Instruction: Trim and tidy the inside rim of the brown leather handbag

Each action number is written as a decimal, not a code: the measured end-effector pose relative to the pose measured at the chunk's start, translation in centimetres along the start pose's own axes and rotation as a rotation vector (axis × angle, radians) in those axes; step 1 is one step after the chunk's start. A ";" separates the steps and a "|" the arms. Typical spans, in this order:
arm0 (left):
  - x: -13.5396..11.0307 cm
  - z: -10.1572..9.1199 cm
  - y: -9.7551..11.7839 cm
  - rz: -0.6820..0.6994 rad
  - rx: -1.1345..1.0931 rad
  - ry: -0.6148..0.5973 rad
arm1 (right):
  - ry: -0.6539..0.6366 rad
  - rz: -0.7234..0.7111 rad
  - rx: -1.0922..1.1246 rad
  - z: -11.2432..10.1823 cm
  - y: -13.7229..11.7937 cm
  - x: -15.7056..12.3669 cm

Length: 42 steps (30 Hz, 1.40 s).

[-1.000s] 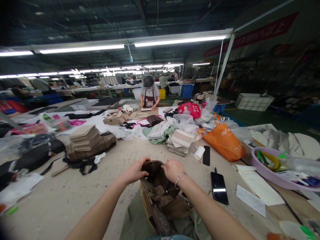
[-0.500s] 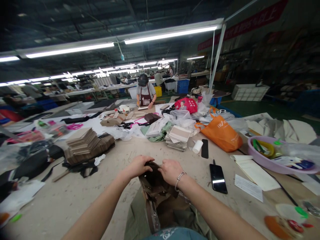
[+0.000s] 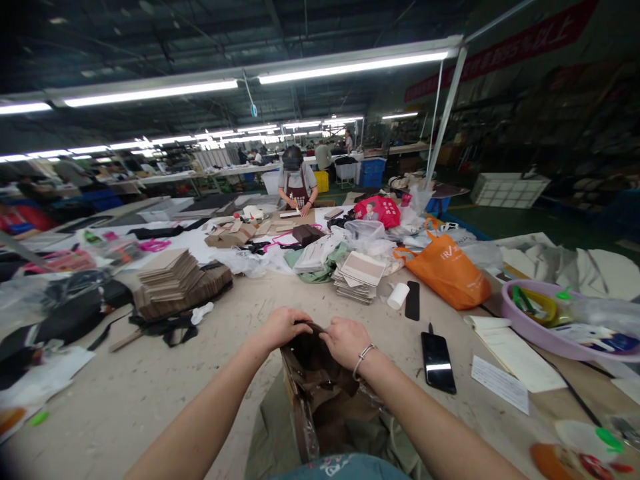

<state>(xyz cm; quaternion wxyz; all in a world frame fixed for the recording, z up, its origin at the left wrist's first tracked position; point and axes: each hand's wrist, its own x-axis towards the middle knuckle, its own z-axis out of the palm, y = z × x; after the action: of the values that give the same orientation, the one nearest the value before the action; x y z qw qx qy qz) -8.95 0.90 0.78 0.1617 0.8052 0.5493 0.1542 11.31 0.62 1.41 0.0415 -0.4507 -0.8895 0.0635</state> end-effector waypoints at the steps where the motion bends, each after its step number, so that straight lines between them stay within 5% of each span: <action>1: 0.1 0.1 0.0 0.007 -0.001 0.000 | 0.001 0.003 0.000 0.0 0.0 0.0; 17: 0.3 0.0 -0.2 0.098 0.000 -0.013 | 0.073 -0.063 -0.043 -0.4 -0.2 0.3; 29: -1.5 0.2 -1.3 -0.099 -0.192 0.073 | 0.071 0.005 -0.086 0.1 -0.6 2.1; 36: -1.5 -1.0 -2.8 -0.041 -0.278 -0.039 | 0.053 -0.026 -0.052 0.0 -0.6 2.3; 42: -1.3 -0.6 -2.1 -0.036 -0.260 -0.003 | 0.054 -0.011 -0.030 0.0 -0.3 2.2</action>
<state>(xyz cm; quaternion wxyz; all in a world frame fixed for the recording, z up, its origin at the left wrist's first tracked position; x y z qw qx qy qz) -11.42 0.42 0.33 0.2682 0.7677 0.5389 0.2198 9.78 2.24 1.45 0.0589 -0.4479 -0.8913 0.0377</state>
